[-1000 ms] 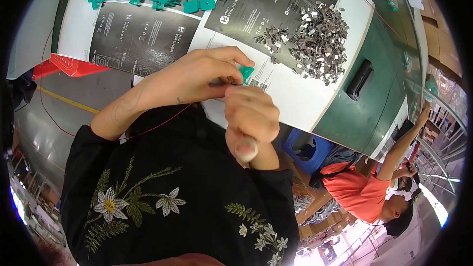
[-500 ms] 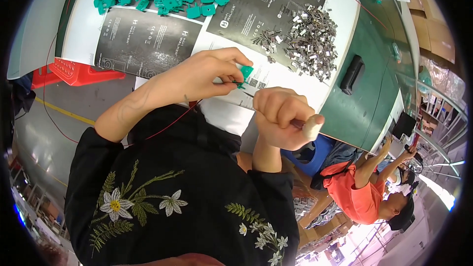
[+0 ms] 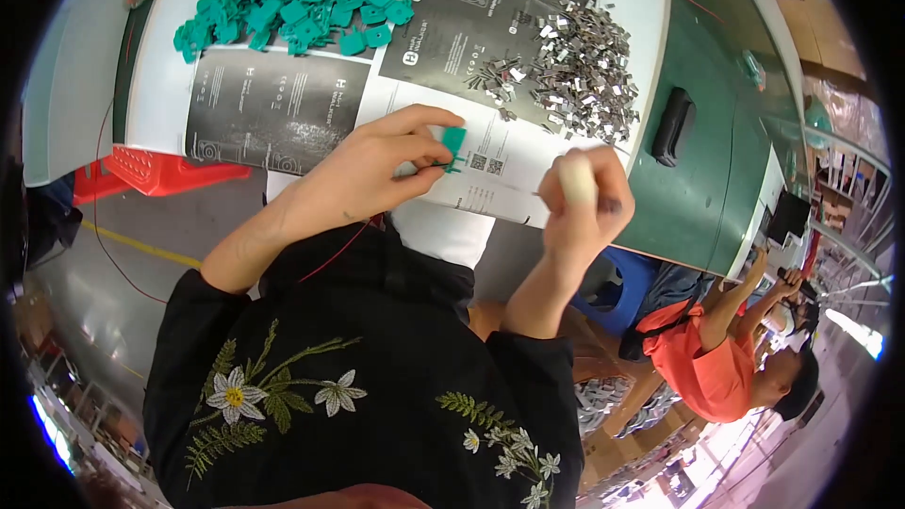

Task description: Manually assembling small green plastic components with metal inserts using a wooden peg tool at a factory workstation.

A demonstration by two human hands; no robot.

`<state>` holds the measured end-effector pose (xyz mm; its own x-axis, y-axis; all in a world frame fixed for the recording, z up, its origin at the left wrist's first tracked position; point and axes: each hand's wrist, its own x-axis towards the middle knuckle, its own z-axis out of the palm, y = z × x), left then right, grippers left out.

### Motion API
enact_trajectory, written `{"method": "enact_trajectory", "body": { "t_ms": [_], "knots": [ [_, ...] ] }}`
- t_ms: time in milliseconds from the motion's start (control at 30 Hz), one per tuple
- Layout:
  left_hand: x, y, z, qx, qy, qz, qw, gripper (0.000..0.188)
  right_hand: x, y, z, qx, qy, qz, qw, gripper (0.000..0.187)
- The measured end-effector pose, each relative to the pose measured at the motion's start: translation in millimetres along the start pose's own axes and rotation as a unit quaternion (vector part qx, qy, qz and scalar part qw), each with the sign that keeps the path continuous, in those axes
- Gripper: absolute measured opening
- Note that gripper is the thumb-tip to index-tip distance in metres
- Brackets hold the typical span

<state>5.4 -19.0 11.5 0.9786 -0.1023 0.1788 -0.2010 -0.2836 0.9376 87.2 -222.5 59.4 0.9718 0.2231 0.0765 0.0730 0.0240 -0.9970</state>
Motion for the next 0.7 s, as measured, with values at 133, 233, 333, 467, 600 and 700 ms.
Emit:
{"method": "enact_trajectory", "body": {
  "t_ms": [133, 233, 333, 467, 600, 700],
  "knots": [
    [-7, 6, -7, 0.001, 0.016, -0.030, 0.999, 0.013, 7, -4, -4, -0.343, -0.059, -0.006, 0.937, 0.002],
    [-9, 9, -9, -0.007, 0.030, -0.049, 0.998, 0.013, 10, 12, 4, -0.376, -0.072, -0.092, 0.919, 0.016],
    [-10, 11, -12, -0.027, 0.048, -0.065, 0.996, 0.013, 16, 26, 9, -0.390, -0.081, -0.137, 0.907, 0.023],
    [-12, 9, -8, 0.003, 0.075, -0.035, 0.997, 0.014, 16, 28, 12, -0.401, -0.076, -0.129, 0.904, 0.020],
    [-12, 8, -4, -0.009, 0.097, -0.055, 0.994, 0.014, 6, 18, 16, -0.392, -0.068, -0.090, 0.913, 0.017],
    [-12, 7, 0, 0.017, 0.123, -0.032, 0.992, 0.014, -5, 8, 23, -0.321, -0.086, -0.064, 0.941, 0.016]
  ]
}}
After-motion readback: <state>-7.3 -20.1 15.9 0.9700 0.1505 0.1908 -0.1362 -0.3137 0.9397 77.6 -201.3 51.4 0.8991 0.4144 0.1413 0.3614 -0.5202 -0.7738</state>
